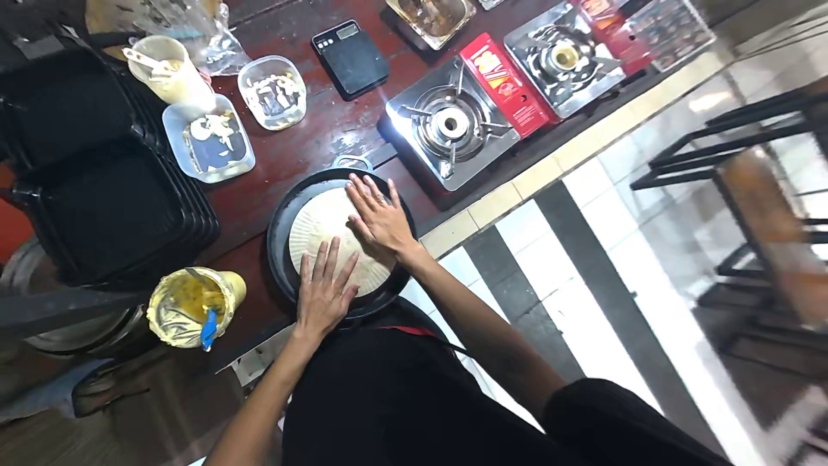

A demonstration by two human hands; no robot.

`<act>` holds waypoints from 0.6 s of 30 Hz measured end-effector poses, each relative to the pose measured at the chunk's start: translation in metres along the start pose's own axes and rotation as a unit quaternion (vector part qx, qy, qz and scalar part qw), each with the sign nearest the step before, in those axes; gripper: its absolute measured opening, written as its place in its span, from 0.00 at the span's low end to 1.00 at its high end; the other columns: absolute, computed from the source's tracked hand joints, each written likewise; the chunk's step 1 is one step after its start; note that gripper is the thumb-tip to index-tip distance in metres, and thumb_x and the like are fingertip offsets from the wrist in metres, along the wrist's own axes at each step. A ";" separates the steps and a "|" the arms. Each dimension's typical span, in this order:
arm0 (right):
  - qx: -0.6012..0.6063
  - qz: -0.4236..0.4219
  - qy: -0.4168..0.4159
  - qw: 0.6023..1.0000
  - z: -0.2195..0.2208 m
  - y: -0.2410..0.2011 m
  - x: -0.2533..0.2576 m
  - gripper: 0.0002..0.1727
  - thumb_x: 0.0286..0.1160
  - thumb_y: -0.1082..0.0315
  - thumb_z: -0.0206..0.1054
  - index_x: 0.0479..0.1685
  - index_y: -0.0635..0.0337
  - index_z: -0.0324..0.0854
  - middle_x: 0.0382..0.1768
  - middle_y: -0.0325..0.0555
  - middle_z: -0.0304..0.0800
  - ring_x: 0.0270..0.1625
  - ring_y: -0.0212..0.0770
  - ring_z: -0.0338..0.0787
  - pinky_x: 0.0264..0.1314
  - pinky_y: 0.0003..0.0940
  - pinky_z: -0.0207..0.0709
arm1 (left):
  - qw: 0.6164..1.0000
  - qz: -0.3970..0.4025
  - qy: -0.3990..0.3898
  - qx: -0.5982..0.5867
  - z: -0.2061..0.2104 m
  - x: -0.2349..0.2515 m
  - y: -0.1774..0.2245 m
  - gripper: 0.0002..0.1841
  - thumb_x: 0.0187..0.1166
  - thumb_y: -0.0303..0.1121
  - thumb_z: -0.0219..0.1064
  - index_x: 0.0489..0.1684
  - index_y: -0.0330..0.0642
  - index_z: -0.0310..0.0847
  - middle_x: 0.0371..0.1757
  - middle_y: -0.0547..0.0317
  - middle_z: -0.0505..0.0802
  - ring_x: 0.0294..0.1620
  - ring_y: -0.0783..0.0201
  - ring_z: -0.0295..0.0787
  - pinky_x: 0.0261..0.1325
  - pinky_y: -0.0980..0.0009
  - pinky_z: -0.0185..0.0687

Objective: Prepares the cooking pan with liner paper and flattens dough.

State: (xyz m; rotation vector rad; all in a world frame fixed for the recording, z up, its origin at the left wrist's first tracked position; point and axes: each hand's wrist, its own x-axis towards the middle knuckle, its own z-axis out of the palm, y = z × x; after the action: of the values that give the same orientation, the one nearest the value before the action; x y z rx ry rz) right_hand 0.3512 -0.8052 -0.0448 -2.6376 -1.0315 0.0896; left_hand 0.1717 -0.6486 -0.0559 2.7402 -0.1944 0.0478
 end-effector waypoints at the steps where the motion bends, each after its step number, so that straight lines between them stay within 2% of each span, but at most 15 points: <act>1: -0.003 0.037 -0.002 0.999 -0.002 0.003 -0.012 0.39 0.91 0.40 0.34 0.98 0.48 0.46 0.97 0.36 0.41 0.98 0.41 0.39 0.94 0.70 0.24 | 1.000 -0.008 -0.003 0.003 -0.003 -0.007 -0.002 0.31 0.90 0.60 0.41 0.93 0.70 0.57 0.96 0.52 0.54 0.96 0.46 0.43 0.90 0.29 0.34; 4: -0.046 0.120 0.007 0.992 0.006 0.005 -0.045 0.46 0.86 0.34 0.32 0.98 0.53 0.43 0.97 0.49 0.39 0.98 0.48 0.37 0.92 0.74 0.21 | 0.999 -0.025 -0.015 0.023 -0.006 -0.027 -0.010 0.32 0.89 0.61 0.41 0.93 0.68 0.57 0.95 0.47 0.56 0.95 0.43 0.46 0.89 0.28 0.36; 6: -0.083 0.123 0.010 0.989 0.013 -0.005 -0.073 0.49 0.84 0.31 0.33 0.97 0.57 0.43 0.97 0.53 0.40 0.98 0.51 0.37 0.91 0.75 0.21 | 0.998 -0.026 -0.035 0.036 -0.011 -0.038 -0.012 0.35 0.89 0.62 0.40 0.94 0.61 0.57 0.94 0.42 0.57 0.95 0.41 0.47 0.89 0.30 0.37; 8: -0.085 0.084 -0.022 0.993 0.015 -0.025 -0.103 0.49 0.85 0.31 0.33 0.97 0.57 0.44 0.96 0.51 0.42 0.98 0.51 0.39 0.91 0.77 0.22 | 0.996 -0.027 -0.069 0.050 -0.016 -0.049 -0.012 0.37 0.89 0.62 0.38 0.94 0.53 0.55 0.95 0.41 0.55 0.95 0.40 0.46 0.90 0.31 0.36; 9: -0.060 0.047 -0.048 0.996 0.013 -0.036 -0.117 0.47 0.87 0.32 0.33 0.96 0.56 0.48 0.96 0.49 0.46 0.98 0.50 0.42 0.91 0.77 0.24 | 0.995 -0.028 -0.087 0.050 -0.020 -0.053 -0.012 0.38 0.88 0.62 0.37 0.94 0.50 0.56 0.95 0.40 0.55 0.95 0.39 0.46 0.89 0.30 0.36; 11: 0.027 -0.038 -0.133 0.990 0.001 -0.054 -0.137 0.42 0.90 0.34 0.34 0.96 0.49 0.51 0.96 0.40 0.50 0.97 0.45 0.48 0.92 0.74 0.30 | 0.992 -0.026 -0.121 0.028 -0.030 -0.061 -0.013 0.39 0.88 0.60 0.42 0.93 0.46 0.57 0.95 0.39 0.54 0.95 0.38 0.45 0.89 0.30 0.37; 12: 0.078 -0.079 -0.165 0.980 -0.005 -0.061 -0.146 0.39 0.91 0.36 0.36 0.95 0.47 0.55 0.95 0.37 0.52 0.96 0.43 0.51 0.93 0.71 0.34 | 0.992 -0.020 -0.128 0.000 -0.037 -0.065 -0.014 0.38 0.87 0.57 0.48 0.92 0.43 0.60 0.94 0.37 0.55 0.94 0.38 0.47 0.90 0.33 0.41; 13: 0.128 -0.106 -0.172 0.971 -0.011 -0.064 -0.153 0.35 0.92 0.39 0.40 0.91 0.46 0.64 0.92 0.36 0.60 0.94 0.42 0.57 0.94 0.66 0.39 | 0.991 -0.018 -0.120 -0.050 -0.045 -0.067 -0.015 0.36 0.85 0.52 0.56 0.88 0.39 0.65 0.92 0.36 0.59 0.93 0.40 0.53 0.91 0.38 0.49; 14: 0.180 -0.102 -0.163 0.965 -0.018 -0.065 -0.158 0.31 0.93 0.43 0.45 0.83 0.47 0.75 0.87 0.36 0.70 0.91 0.43 0.64 0.94 0.62 0.45 | 0.989 -0.026 -0.095 -0.107 -0.055 -0.067 -0.015 0.31 0.84 0.47 0.61 0.82 0.35 0.73 0.89 0.37 0.68 0.90 0.42 0.63 0.89 0.44 0.59; 15: 0.228 -0.058 -0.123 0.964 -0.025 -0.065 -0.164 0.26 0.93 0.48 0.50 0.73 0.50 0.84 0.79 0.38 0.82 0.85 0.42 0.74 0.92 0.56 0.56 | 0.983 -0.054 -0.067 -0.164 -0.065 -0.067 -0.013 0.26 0.84 0.42 0.63 0.74 0.34 0.81 0.83 0.41 0.78 0.84 0.48 0.74 0.85 0.51 0.69; 16: 0.262 0.024 -0.061 0.963 -0.032 -0.066 -0.169 0.21 0.92 0.54 0.54 0.65 0.54 0.88 0.66 0.40 0.92 0.74 0.39 0.87 0.83 0.47 0.73 | 0.971 -0.100 -0.038 -0.216 -0.075 -0.066 -0.009 0.20 0.84 0.39 0.64 0.66 0.35 0.87 0.72 0.47 0.88 0.74 0.56 0.85 0.77 0.59 0.80; 17: 0.279 0.129 0.013 0.952 -0.036 -0.066 -0.169 0.18 0.89 0.60 0.57 0.58 0.58 0.91 0.51 0.43 0.97 0.55 0.37 0.95 0.64 0.40 0.87 | 0.951 -0.161 -0.021 -0.263 -0.082 -0.063 -0.004 0.16 0.83 0.37 0.65 0.59 0.37 0.91 0.59 0.54 0.96 0.60 0.66 0.94 0.65 0.68 0.89; 18: 0.282 0.231 0.067 0.929 -0.037 -0.062 -0.165 0.16 0.87 0.63 0.59 0.54 0.60 0.92 0.39 0.44 0.97 0.38 0.35 0.94 0.45 0.35 0.89 | 0.919 -0.231 -0.031 -0.318 -0.088 -0.059 0.000 0.14 0.84 0.36 0.65 0.55 0.36 0.91 0.47 0.59 0.98 0.45 0.71 0.96 0.51 0.73 0.94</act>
State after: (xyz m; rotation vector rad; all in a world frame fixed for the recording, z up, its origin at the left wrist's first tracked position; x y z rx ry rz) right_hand 0.1948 -0.8823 0.0004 -2.2465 -0.2579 0.2611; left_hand 0.1128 -0.6068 0.0213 2.0702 0.3659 -0.1992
